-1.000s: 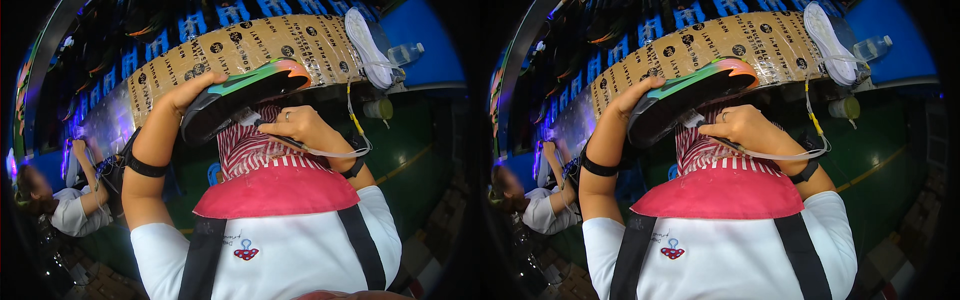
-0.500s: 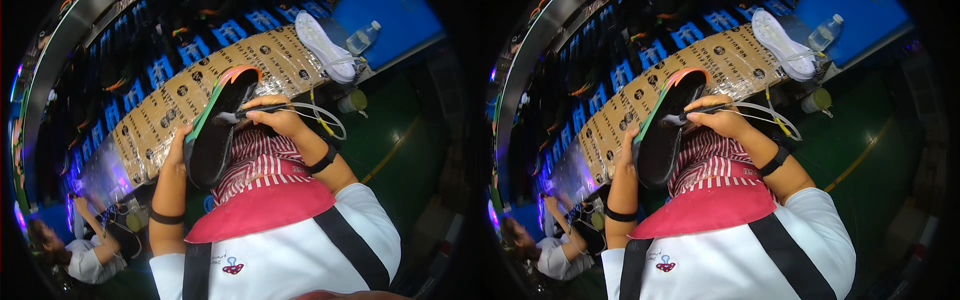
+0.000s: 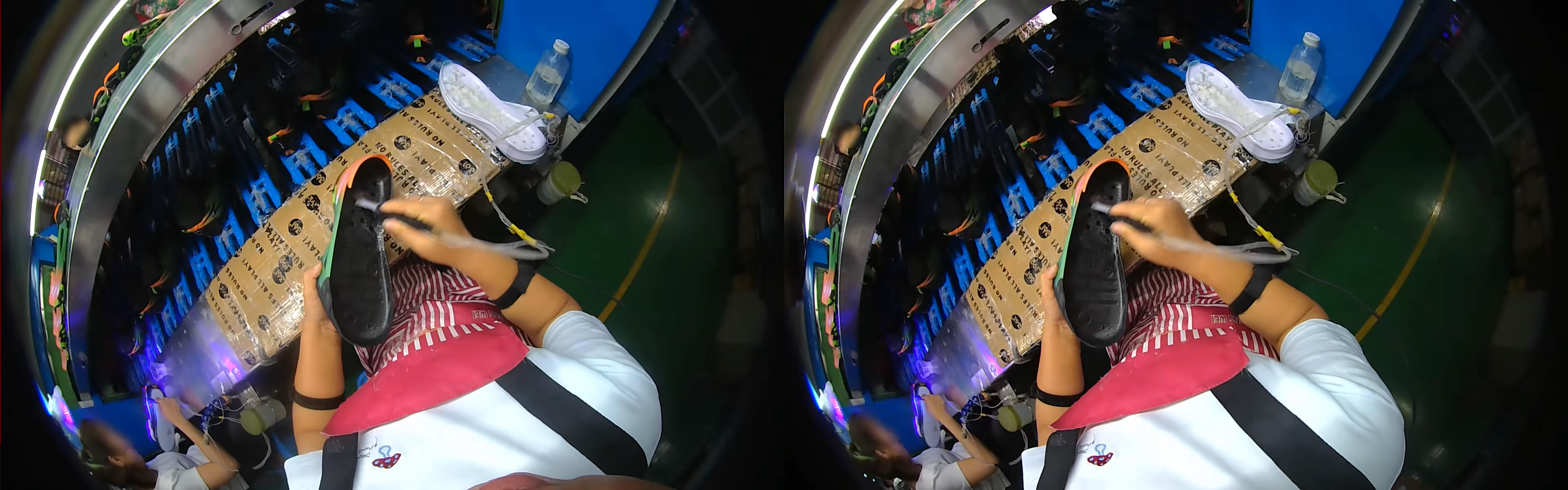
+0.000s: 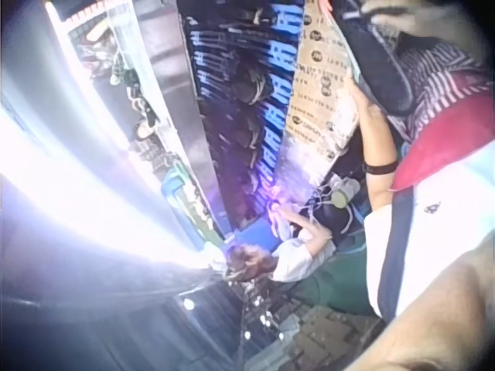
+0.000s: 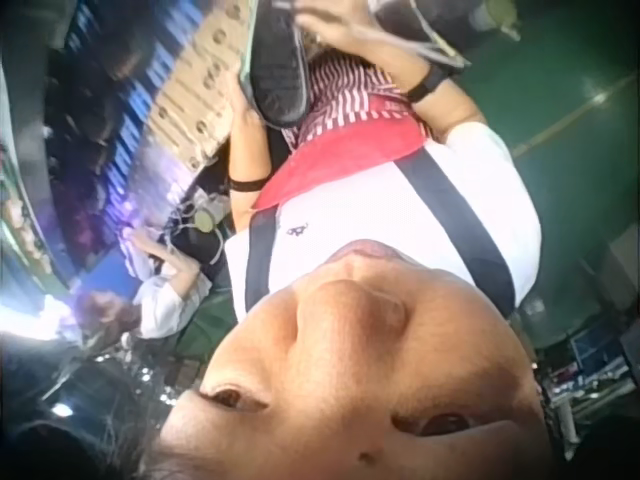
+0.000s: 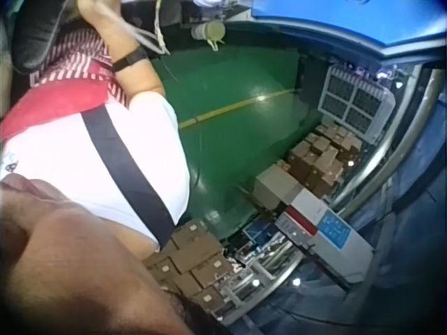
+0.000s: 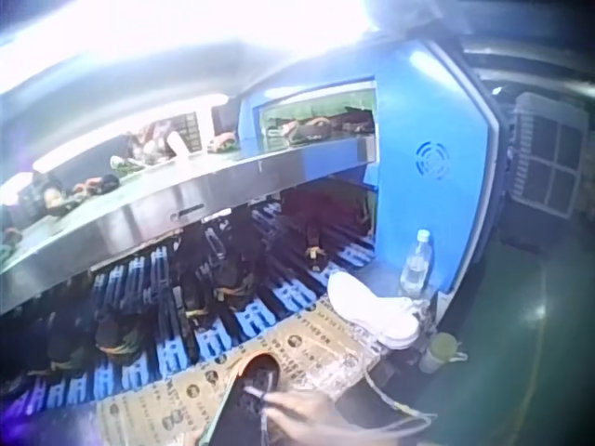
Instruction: Apply adhesive to the edges and bottom of shoe soles using a brush tool connected to a glue supply.
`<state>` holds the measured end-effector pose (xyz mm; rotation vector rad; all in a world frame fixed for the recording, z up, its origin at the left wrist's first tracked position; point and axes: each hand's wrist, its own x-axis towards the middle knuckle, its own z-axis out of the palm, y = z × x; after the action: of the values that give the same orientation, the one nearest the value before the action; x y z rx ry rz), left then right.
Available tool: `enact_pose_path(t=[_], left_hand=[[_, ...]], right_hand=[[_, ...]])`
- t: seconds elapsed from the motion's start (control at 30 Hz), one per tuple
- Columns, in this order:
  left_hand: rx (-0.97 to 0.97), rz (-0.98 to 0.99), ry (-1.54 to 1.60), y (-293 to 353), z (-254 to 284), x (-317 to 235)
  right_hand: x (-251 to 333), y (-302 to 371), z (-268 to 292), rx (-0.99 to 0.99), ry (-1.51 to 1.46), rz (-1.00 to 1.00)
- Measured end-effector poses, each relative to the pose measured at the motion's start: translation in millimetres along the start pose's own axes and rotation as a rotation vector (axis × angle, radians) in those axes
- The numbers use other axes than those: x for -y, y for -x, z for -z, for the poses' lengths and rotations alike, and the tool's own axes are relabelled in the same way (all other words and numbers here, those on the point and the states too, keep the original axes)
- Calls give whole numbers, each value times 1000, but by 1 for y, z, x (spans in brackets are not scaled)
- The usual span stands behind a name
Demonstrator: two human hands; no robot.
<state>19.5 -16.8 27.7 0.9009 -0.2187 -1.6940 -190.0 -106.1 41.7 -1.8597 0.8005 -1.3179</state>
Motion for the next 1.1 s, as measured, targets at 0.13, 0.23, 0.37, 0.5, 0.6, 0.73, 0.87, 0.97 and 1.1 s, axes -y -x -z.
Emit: enact_pose_path(t=[0.13,0.23,0.37,0.5,0.6,0.73,0.87,0.97,1.1], left_hand=[[-22,-138,87,-13,-11,0],[184,-188,100,-5,-10,2],[305,-151,500,9,-16,11],[457,-23,690,18,-16,22],[303,-115,447,8,-29,14],[225,-336,141,-12,-84,-9],[565,-508,-137,-46,-153,-64],[810,-444,-168,-76,-219,-118],[705,-652,-140,-132,-317,-189]], right_hand=[[12,-4,-3,46,-124,14],[14,-11,10,-83,-224,-167],[-3,-14,32,-248,-243,-206],[-17,-10,44,-321,-272,-310],[-22,-7,50,-316,-390,-394],[-38,3,63,-375,-384,-397],[-33,2,79,-426,-441,-470],[-28,5,93,-459,-457,-485],[-31,7,97,-482,-439,-490]])
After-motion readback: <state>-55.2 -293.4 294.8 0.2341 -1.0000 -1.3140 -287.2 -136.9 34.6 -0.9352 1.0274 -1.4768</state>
